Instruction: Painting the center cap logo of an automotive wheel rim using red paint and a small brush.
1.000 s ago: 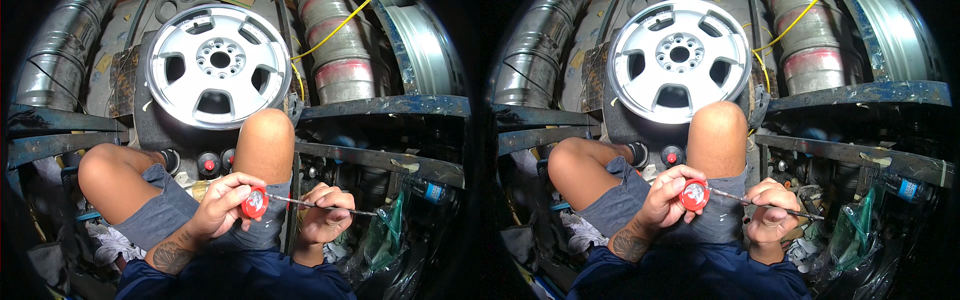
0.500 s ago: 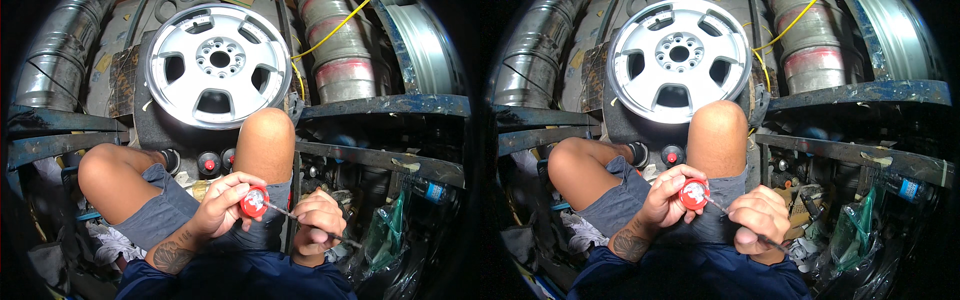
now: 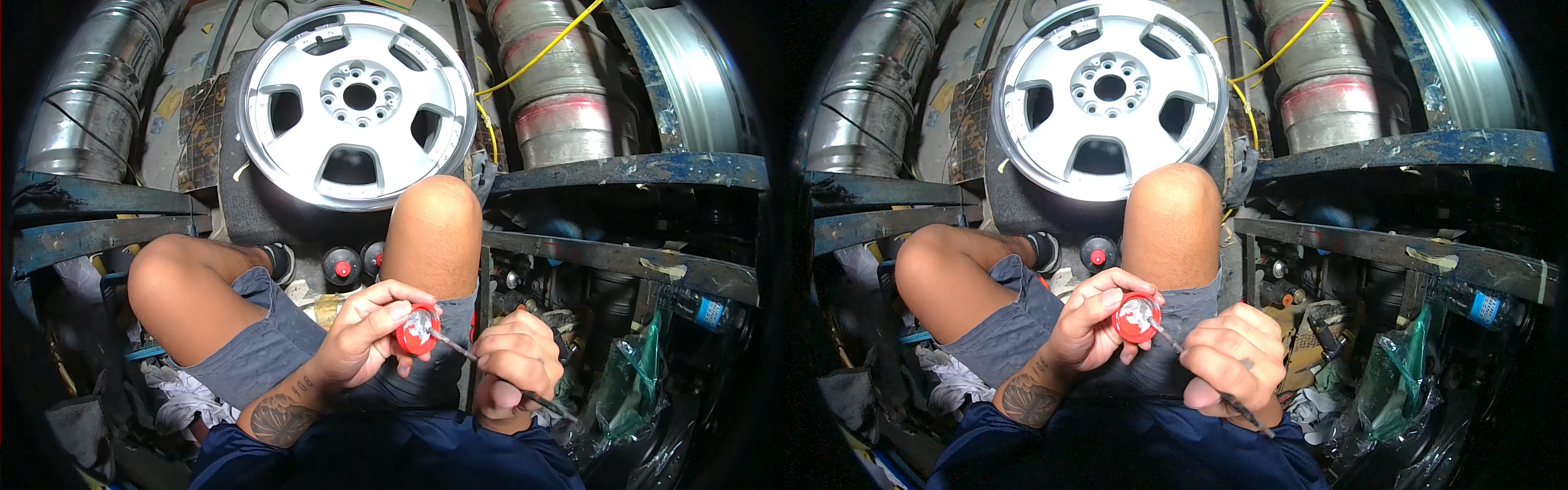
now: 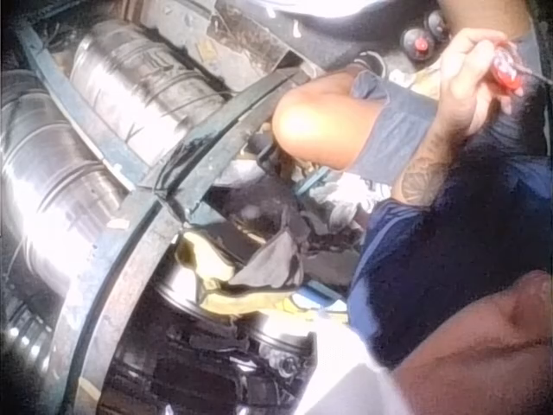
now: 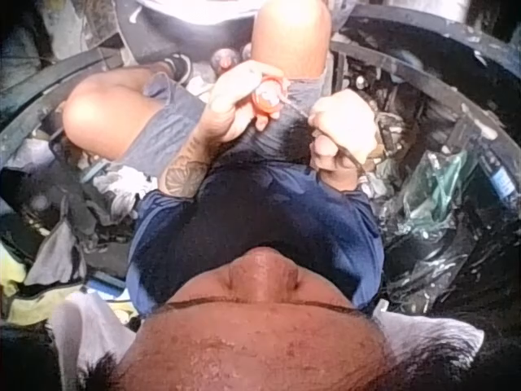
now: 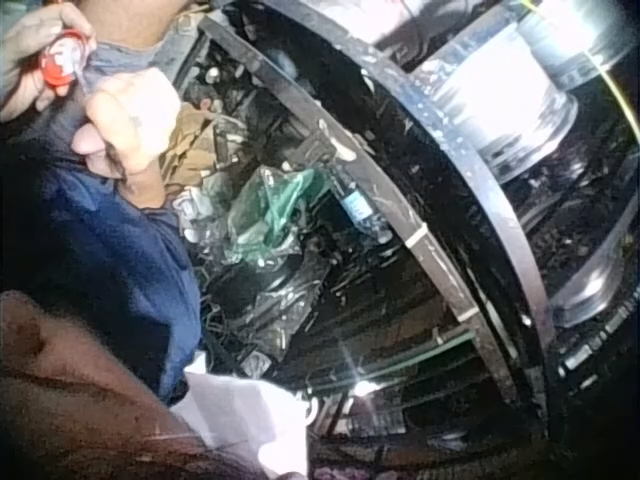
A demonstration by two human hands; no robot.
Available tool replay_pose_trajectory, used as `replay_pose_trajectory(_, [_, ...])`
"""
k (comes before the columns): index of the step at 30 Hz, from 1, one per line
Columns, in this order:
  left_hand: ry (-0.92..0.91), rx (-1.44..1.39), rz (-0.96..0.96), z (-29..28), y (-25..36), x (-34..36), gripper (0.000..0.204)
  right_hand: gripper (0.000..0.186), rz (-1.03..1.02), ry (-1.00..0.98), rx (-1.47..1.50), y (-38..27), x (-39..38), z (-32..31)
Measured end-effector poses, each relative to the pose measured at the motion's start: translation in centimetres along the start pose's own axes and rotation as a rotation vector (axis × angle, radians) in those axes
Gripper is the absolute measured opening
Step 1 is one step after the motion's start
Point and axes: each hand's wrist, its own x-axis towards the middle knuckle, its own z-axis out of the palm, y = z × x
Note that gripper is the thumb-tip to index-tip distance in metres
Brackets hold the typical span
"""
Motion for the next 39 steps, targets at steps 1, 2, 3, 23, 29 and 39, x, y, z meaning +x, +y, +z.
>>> replay_pose_trajectory(1, [0.0,0.014,0.0,0.0,0.0,0.0,0.032,0.04,0.013,0.044,0.033,0.1,0.1,0.2])
replay_pose_trajectory(2, [0.0,0.028,-0.001,0.0,-0.1,-0.1,0.032,0.04,0.012,0.044,0.033,0.2,0.0,0.4])
replay_pose_trajectory(3, [0.0,0.028,0.0,-0.1,-0.1,-0.1,0.032,0.039,0.043,0.065,0.047,0.3,-0.1,0.5])
replay_pose_trajectory(23, [-0.036,0.147,0.088,0.2,0.7,-0.6,0.033,0.038,0.515,0.433,0.537,2.1,-0.6,1.4])
replay_pose_trajectory(29, [-0.045,0.124,0.095,0.1,0.8,-0.6,0.034,0.04,0.586,0.491,0.621,2.5,-0.4,1.7])
replay_pose_trajectory(39, [-0.045,0.14,0.095,0.2,1.1,-0.8,0.037,0.041,0.654,0.563,0.69,2.5,-0.3,2.0])
